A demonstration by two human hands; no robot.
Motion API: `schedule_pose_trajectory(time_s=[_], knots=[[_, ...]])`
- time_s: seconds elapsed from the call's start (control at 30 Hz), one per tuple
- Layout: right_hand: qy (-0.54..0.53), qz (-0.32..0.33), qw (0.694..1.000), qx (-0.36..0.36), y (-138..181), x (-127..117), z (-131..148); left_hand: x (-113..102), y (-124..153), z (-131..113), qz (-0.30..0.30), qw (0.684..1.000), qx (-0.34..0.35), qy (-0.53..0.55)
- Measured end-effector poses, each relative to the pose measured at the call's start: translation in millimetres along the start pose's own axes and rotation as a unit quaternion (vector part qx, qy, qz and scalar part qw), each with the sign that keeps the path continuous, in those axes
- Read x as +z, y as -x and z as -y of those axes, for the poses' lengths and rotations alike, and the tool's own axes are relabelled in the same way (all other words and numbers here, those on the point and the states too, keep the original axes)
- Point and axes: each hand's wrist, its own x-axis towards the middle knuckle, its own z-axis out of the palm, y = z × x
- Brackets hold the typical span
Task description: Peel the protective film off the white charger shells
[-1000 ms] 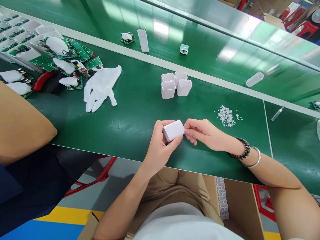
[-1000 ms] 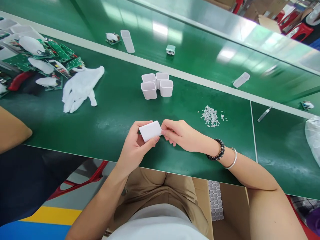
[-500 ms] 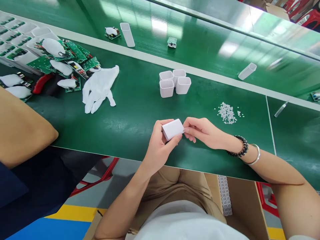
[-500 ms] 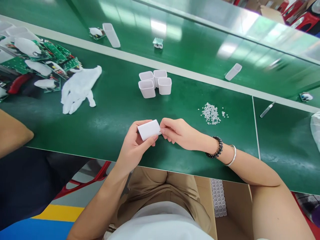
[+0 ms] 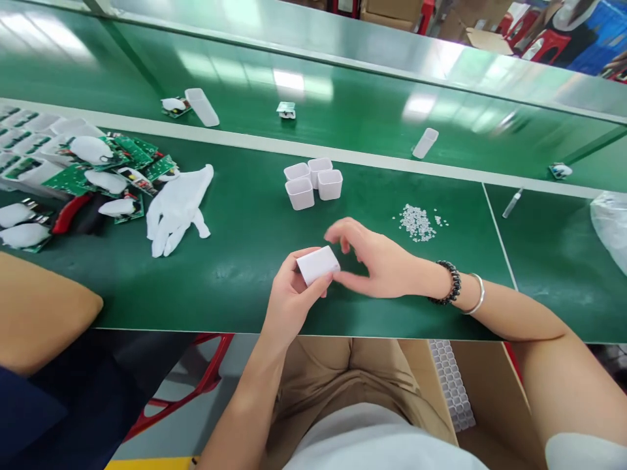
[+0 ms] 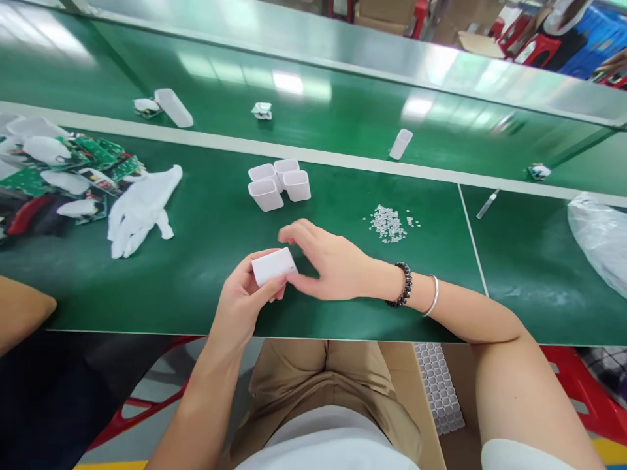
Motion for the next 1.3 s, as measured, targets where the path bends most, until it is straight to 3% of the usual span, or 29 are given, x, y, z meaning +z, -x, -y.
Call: schedule_pose_trajectory(time_s=[0.1, 0.2, 0.33, 0.4, 0.57, 0.77, 1.0, 1.3], knots=[[0.159, -0.023, 0.983, -0.084, 6, -1, 11, 4, 2, 0, 0.008, 1.0, 0.008, -0.023], [0.123, -0.027, 0.984, -0.128, 12, -14, 9, 8, 9, -7, 0.028, 0.999, 0.039, -0.025], [-0.066, -0.115, 0.99, -0.04, 27, -51, -15, 17, 17, -16, -0.002, 0.995, 0.095, -0.041], [-0.098, -0.142, 0.985, -0.007, 38, -68, -30, 24, 16, -12, 0.001, 0.994, 0.083, -0.066], [0.034, -0.242, 0.969, -0.046, 68, -87, -49, 36, 5, 11, 0.071, 0.985, 0.019, -0.159], [0.134, -0.324, 0.936, -0.022, 93, -99, -37, 31, 0, 19, 0.097, 0.961, 0.026, -0.257], [0.122, -0.348, 0.929, -0.026, 101, -104, -30, 31, -2, 18, 0.108, 0.945, 0.073, -0.3], [0.1, -0.357, 0.929, 0.004, 104, -103, -25, 33, -3, 16, 0.112, 0.946, 0.076, -0.294]])
